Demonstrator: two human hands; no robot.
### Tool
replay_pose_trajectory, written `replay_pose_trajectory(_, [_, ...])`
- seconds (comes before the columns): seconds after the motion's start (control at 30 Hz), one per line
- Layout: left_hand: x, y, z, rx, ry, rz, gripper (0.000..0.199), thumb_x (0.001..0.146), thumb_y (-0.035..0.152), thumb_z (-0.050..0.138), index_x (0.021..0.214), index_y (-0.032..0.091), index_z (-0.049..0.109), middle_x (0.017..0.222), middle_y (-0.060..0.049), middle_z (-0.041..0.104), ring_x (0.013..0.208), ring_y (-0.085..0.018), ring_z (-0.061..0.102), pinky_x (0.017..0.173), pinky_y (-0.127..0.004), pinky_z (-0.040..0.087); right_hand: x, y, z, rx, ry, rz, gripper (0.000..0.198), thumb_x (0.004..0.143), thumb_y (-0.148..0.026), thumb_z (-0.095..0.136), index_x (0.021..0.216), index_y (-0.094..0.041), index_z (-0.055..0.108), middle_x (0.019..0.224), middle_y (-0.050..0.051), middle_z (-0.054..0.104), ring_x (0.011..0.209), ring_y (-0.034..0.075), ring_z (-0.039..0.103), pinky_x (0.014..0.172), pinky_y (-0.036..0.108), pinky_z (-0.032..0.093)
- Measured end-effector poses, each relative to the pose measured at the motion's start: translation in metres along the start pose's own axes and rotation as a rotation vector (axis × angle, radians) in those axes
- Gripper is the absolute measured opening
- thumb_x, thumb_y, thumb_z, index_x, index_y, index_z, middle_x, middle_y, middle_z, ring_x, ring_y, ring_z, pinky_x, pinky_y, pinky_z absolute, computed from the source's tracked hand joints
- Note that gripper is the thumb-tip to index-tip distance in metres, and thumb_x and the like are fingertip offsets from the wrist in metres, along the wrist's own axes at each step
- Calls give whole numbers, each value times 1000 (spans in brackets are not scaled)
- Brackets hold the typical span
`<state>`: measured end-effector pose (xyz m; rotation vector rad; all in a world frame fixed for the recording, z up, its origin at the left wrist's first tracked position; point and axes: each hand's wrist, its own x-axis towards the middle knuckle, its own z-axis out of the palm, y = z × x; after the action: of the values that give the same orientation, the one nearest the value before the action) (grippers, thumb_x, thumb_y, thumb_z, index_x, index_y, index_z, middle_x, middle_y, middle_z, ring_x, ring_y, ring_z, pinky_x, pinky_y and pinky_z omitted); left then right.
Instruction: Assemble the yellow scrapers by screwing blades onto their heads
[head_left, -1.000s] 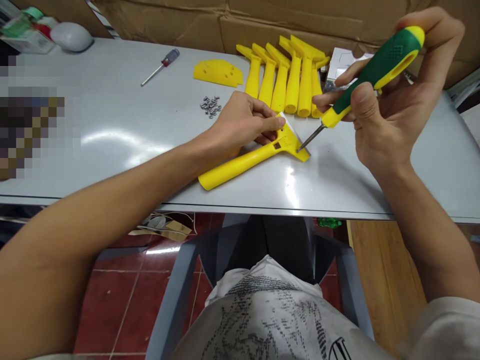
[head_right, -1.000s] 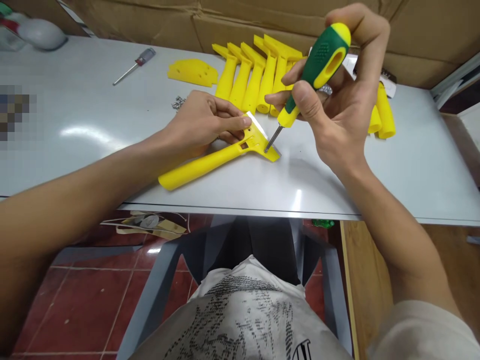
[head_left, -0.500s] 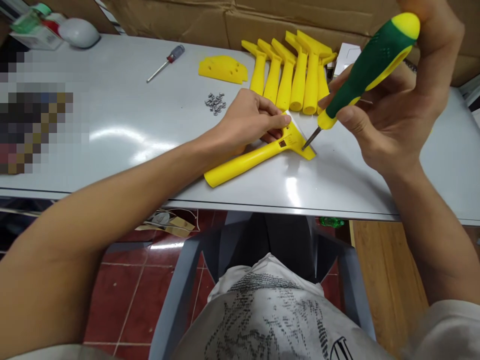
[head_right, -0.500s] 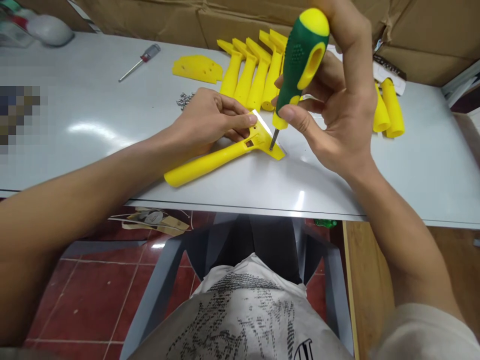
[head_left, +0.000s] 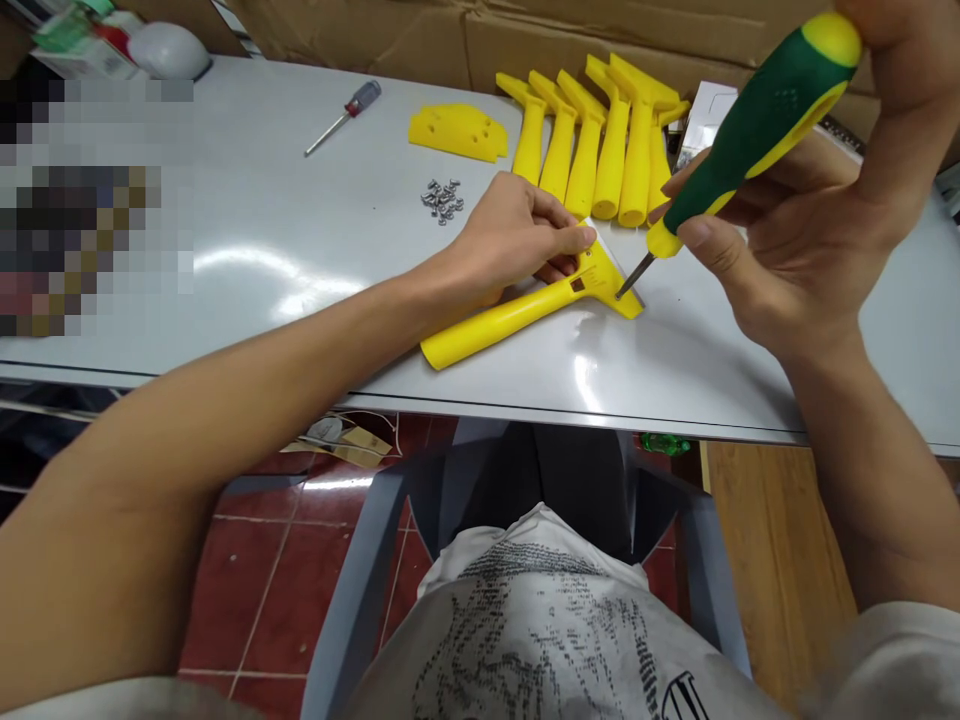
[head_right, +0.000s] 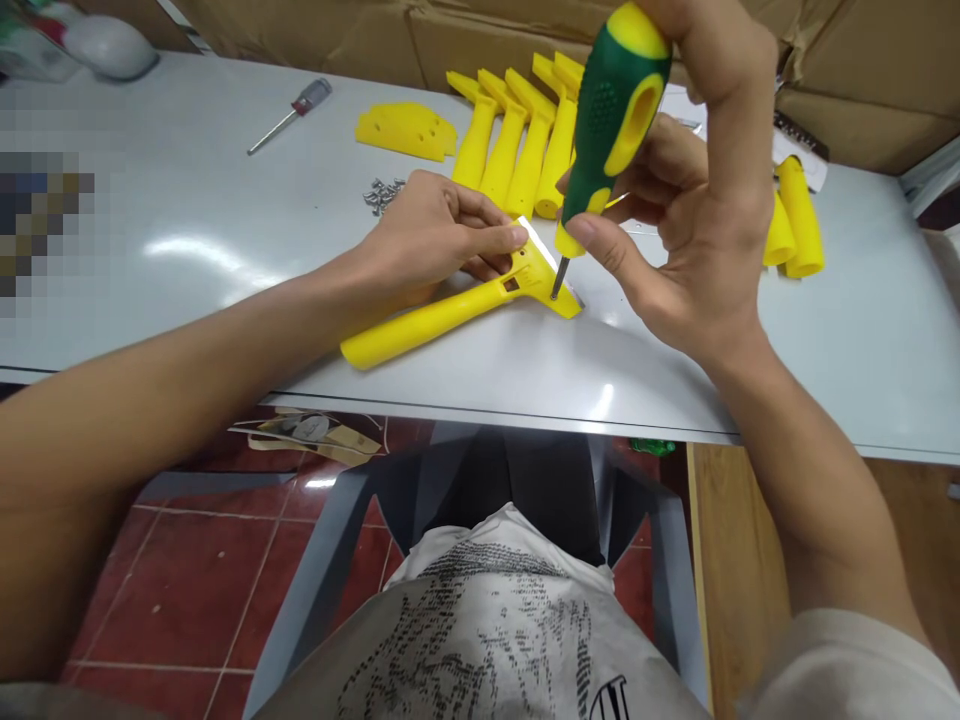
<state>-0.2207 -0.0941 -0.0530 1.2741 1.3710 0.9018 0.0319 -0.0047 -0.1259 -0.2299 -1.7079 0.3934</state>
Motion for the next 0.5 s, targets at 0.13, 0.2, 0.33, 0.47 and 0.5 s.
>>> replay_pose_trajectory(0.13, [-4, 5, 2, 10, 28, -17, 35, 102, 22, 107, 76, 18, 83, 84, -7, 87, 84, -20, 87, 80, -28, 72, 14, -60, 10, -174, -66, -46, 93, 91, -99, 97, 164, -46, 74, 155, -1, 87, 112, 28, 94, 78, 37, 79])
replay_pose_trajectory(0.2, [-6, 6, 3, 18, 42, -19, 34, 107, 17, 100, 77, 17, 84, 84, -7, 87, 80, -18, 85, 77, -27, 70, 16, -88, 14, -302, -84, -12, 89, 91, -91, 102, 161, -42, 76, 142, -4, 87, 104, 22, 93, 76, 32, 77])
replay_pose_trajectory(0.33, [-7, 6, 3, 22, 27, -16, 30, 101, 20, 104, 78, 19, 84, 80, -6, 85, 82, -20, 87, 81, -28, 71, 9, -103, 17, -472, -36, 138, 84, 90, -85, 108, 152, -39, 75, 129, -2, 86, 122, 31, 94, 92, 40, 87])
replay_pose_trajectory(0.47, [-3, 1, -1, 8, 11, 10, 28, 104, 19, 100, 80, 18, 86, 78, -6, 83, 78, -19, 84, 80, -28, 69, 3, -87, 5, -412, -15, 150, 94, 95, -93, 98, 163, -35, 71, 146, 2, 83, 132, 34, 93, 99, 46, 89])
replay_pose_trajectory(0.5, [-3, 0, -1, 3, 7, 15, 28, 105, 18, 99, 80, 18, 86, 78, -6, 83, 77, -18, 83, 78, -28, 68, 5, -85, 0, -377, -12, 166, 97, 97, -96, 92, 169, -35, 68, 151, 1, 82, 136, 34, 92, 100, 47, 89])
